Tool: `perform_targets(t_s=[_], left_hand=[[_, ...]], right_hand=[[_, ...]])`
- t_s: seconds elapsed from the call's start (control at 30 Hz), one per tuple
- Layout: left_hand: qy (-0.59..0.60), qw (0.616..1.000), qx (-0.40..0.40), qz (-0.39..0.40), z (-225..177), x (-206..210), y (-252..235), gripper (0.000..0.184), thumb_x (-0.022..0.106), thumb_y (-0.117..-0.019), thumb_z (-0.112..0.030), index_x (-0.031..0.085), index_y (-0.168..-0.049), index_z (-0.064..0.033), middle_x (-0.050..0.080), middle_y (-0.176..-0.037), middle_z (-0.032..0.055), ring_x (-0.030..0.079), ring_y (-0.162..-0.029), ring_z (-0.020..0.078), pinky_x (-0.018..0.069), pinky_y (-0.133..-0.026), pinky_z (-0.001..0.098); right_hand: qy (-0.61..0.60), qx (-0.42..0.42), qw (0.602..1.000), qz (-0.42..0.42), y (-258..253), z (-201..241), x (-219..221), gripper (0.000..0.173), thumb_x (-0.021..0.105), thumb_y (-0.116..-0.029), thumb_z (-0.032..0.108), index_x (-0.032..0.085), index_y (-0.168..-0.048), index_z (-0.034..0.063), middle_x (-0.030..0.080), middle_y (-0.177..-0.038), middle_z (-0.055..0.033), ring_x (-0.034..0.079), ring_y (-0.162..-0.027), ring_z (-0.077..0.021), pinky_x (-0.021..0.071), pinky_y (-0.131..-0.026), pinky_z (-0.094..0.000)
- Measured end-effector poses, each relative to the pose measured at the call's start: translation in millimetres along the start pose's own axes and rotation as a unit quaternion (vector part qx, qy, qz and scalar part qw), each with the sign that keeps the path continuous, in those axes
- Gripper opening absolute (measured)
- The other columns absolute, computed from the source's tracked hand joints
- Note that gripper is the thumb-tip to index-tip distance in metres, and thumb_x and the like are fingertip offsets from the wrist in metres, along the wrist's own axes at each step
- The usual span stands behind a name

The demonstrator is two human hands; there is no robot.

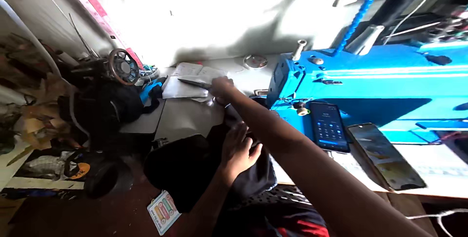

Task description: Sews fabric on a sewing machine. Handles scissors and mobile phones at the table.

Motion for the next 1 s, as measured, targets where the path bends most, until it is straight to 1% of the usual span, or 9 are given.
perform_targets(t_s=[0.07,0.17,0.37,0.47,0.53,0.63,0.73,0.9,1.0], left_hand=[[0.008,0.999,-0.035,0.033,-4,-2,-2,0.036,0.067,-0.0929,-0.037,0.076,-0.101,-0.0034,0.075,-0.115,0.0143,0.071,-0.111,0.0304,0.0564,-0.093,0.0475],[-0.009,0.994,-0.079,0.079,-5,-3,-6,0.042,0.063,-0.0964,-0.043,0.075,-0.117,-0.0087,0.073,-0.116,0.0142,0.069,-0.111,0.0331,0.0545,-0.091,0.0493],[-0.035,0.987,-0.13,0.093,-7,-6,-7,0.047,0.054,-0.1007,-0.047,0.076,-0.11,-0.0068,0.073,-0.111,0.0148,0.069,-0.106,0.0328,0.0526,-0.09,0.0494],[-0.036,0.961,-0.235,0.141,-7,-14,-11,0.053,0.046,-0.1042,-0.048,0.071,-0.126,-0.007,0.07,-0.122,0.0146,0.064,-0.118,0.0324,0.0476,-0.1,0.0522],[-0.017,0.938,-0.291,0.186,-8,-20,-15,0.055,0.046,-0.1045,-0.047,0.062,-0.139,-0.0078,0.064,-0.133,0.0165,0.058,-0.127,0.0341,0.0439,-0.104,0.0548],[-0.03,0.952,-0.278,0.128,-3,-16,-8,0.056,0.056,-0.0999,-0.043,0.062,-0.139,-0.0041,0.065,-0.128,0.0221,0.06,-0.12,0.0414,0.0484,-0.095,0.0603],[-0.058,0.963,-0.256,0.062,2,-13,0,0.057,0.064,-0.0936,-0.042,0.065,-0.134,-0.0013,0.067,-0.12,0.0245,0.063,-0.112,0.0442,0.0511,-0.087,0.0611],[-0.039,0.946,-0.288,0.145,1,-21,-4,0.063,0.061,-0.097,-0.044,0.057,-0.143,-0.0015,0.061,-0.131,0.0257,0.058,-0.12,0.0445,0.0456,-0.095,0.0615],[-0.056,0.949,-0.278,0.14,3,-18,-3,0.06,0.06,-0.0968,-0.041,0.058,-0.142,-0.0008,0.061,-0.127,0.0273,0.059,-0.117,0.0461,0.0467,-0.092,0.0625]], right_hand=[[0.014,-0.013,0.999,0.036,-5,-9,0,0.037,0.07,-0.0939,0.022,0.065,-0.117,-0.0071,0.059,-0.131,-0.0326,0.054,-0.126,-0.0519,0.0446,-0.093,-0.0728],[0.032,-0.042,0.998,0.044,-11,-24,13,0.048,0.078,-0.0882,0.02,0.062,-0.125,-0.0073,0.053,-0.136,-0.0361,0.054,-0.124,-0.0544,0.0466,-0.093,-0.0726],[-0.088,-0.067,0.993,0.026,-6,-34,9,0.079,0.079,-0.0841,0.007,0.04,-0.152,0.0001,0.058,-0.13,-0.0374,0.056,-0.12,-0.0561,0.0424,-0.098,-0.0724],[-0.251,-0.072,0.965,0.024,13,-26,-7,0.067,0.066,-0.0972,0.01,0.032,-0.155,0.0038,0.066,-0.11,-0.0211,0.064,-0.089,-0.0262,0.0532,-0.081,-0.0434],[-0.384,-0.08,0.919,0.021,46,-22,-16,0.06,0.059,-0.1011,0.009,0.029,-0.154,0.0059,0.066,-0.096,-0.0104,0.063,-0.073,-0.0106,0.0543,-0.069,-0.0279],[-0.524,-0.107,0.844,0.035,132,-41,-15,0.06,0.053,-0.1013,0.006,0.03,-0.156,0.0148,0.068,-0.097,-0.0084,0.067,-0.071,-0.0135,0.0606,-0.067,-0.0314],[-0.555,-0.095,0.826,0.01,236,-83,13,0.056,0.06,-0.0947,0.014,0.049,-0.148,0.0231,0.064,-0.084,-0.0011,0.052,-0.049,-0.0053,0.0465,-0.042,-0.0204],[-0.606,0.016,0.795,-0.016,372,-139,77,0.072,0.07,-0.0907,0.057,0.053,-0.148,0.0166,0.065,-0.082,0.0073,0.047,-0.046,0.0017,0.0429,-0.038,-0.0156],[-0.667,0.061,0.742,0.0,411,-144,98,0.068,0.066,-0.0933,0.057,0.053,-0.147,0.0175,0.06,-0.076,0.0073,0.046,-0.044,0.0009,0.0434,-0.037,-0.0164]])
Point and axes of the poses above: each hand's wrist, its own y-axis away from the middle knuckle, its own x-axis out of the palm, z = x × y, the point moved 1 cm from there along -y, towards the middle knuckle
